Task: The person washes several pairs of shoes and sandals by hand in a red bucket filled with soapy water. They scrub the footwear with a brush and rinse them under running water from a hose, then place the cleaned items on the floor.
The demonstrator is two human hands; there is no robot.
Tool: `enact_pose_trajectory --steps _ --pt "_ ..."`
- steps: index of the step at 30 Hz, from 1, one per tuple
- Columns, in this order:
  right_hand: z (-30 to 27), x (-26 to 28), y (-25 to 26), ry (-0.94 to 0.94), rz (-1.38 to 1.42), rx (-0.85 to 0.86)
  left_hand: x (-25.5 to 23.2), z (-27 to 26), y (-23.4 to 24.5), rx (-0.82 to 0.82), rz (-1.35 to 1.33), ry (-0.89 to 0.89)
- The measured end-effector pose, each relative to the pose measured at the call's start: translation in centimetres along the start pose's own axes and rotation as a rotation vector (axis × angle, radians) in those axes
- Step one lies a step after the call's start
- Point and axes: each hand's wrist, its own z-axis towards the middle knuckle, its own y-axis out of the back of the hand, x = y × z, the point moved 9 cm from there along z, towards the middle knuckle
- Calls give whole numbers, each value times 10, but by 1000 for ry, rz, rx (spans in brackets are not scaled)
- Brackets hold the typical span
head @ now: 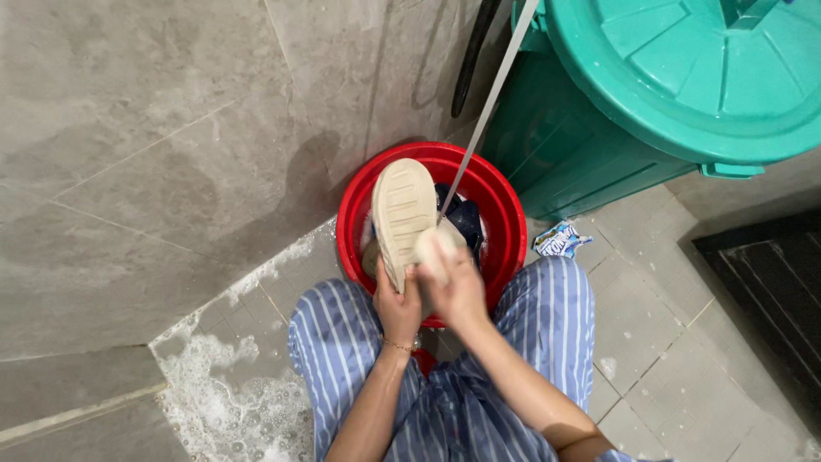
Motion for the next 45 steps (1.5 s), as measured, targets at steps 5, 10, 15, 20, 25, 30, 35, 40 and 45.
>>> enact_pose_trajectory --steps 5,10,15,20,25,30,35,40,45 --pt "-14 7 -1 -52 -33 -67 33 -8 -6 76 41 145" --pt "23 34 -3 384 -618 -128 45 -7 -37 263 -193 235" --pt "56 1 36 -125 -244 -56 49 -14 -39 241 -235 311" --pt "13 53 45 257 -269 -231 56 1 -57 295 -381 336" --pt "79 -2 31 -84 -280 22 51 -18 -61 401 -355 289" --pt "5 -19 34 19 -333 -13 65 -9 -82 433 -425 401" --pt "123 -174 39 -260 -209 -84 39 28 -101 471 43 183" --pt "88 -326 120 -669 -248 -171 35 39 -94 348 563 184" --pt "98 -278 49 -348 13 -44 25 45 -115 194 698 -24"
